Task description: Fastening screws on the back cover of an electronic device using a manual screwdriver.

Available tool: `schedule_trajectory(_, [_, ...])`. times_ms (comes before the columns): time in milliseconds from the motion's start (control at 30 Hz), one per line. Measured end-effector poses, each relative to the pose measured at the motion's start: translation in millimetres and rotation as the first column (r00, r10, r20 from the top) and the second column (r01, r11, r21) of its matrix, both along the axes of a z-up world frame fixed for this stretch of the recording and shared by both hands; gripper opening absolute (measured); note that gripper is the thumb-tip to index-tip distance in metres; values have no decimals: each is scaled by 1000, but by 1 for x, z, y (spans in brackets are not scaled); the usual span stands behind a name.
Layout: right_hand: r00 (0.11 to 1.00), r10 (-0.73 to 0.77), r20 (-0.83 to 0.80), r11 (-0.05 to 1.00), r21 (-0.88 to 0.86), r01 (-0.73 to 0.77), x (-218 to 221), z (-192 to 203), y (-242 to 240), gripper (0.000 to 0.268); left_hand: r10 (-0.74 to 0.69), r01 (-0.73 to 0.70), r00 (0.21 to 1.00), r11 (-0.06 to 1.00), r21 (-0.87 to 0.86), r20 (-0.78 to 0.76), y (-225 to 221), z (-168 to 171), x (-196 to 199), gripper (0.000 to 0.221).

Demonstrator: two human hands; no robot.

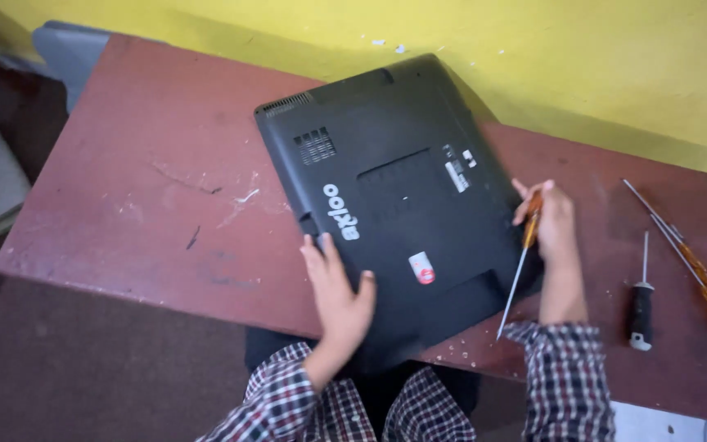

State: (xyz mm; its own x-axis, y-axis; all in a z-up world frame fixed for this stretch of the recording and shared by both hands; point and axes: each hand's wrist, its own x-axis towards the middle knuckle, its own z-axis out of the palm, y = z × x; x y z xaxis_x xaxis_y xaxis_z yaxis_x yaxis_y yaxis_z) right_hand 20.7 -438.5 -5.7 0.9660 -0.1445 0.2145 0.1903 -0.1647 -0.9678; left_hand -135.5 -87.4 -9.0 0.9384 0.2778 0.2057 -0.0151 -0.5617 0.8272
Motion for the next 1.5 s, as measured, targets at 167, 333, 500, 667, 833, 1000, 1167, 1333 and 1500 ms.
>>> schedule_trajectory(167, [953,-297,-65,916,261,303,22,-22,-43,37,70,-62,998,899,-434,1,-12,18,-6,86])
schedule_trajectory(333, [883,-470,-26,696,605,388,-34,41,-17,51,188,6,979,339,-941,74,11,-25,-48,68])
schedule_trajectory(500, [834,-262,485,964,99,245,-101,134,96,31,-192,159,981,832,-532,-8,1,-8,-107,65])
schedule_trajectory(667, [802,-159,576,984,25,177,-117,167,197,35,-281,267,960,918,-294,-6,-18,11,-121,86])
schedule_trajectory(833, [736,-112,668,975,-70,212,-109,159,241,34,-466,442,884,820,-364,25,-27,20,-136,95])
schedule_trajectory(1000, [691,6,723,940,-240,244,-117,160,244,31,-582,515,812,687,-513,37,-25,9,-140,74])
schedule_trajectory(1167, [641,110,760,882,-372,289,-114,159,235,26,-493,417,870,744,-522,-8,-11,19,-128,49])
schedule_trajectory(1333, [684,287,670,879,-468,89,-109,142,211,20,-479,369,872,778,-509,-99,-12,22,-116,33])
schedule_trajectory(1500, [622,551,557,832,-309,-461,-102,134,216,31,-495,379,859,785,-490,-128,-14,15,-114,33])
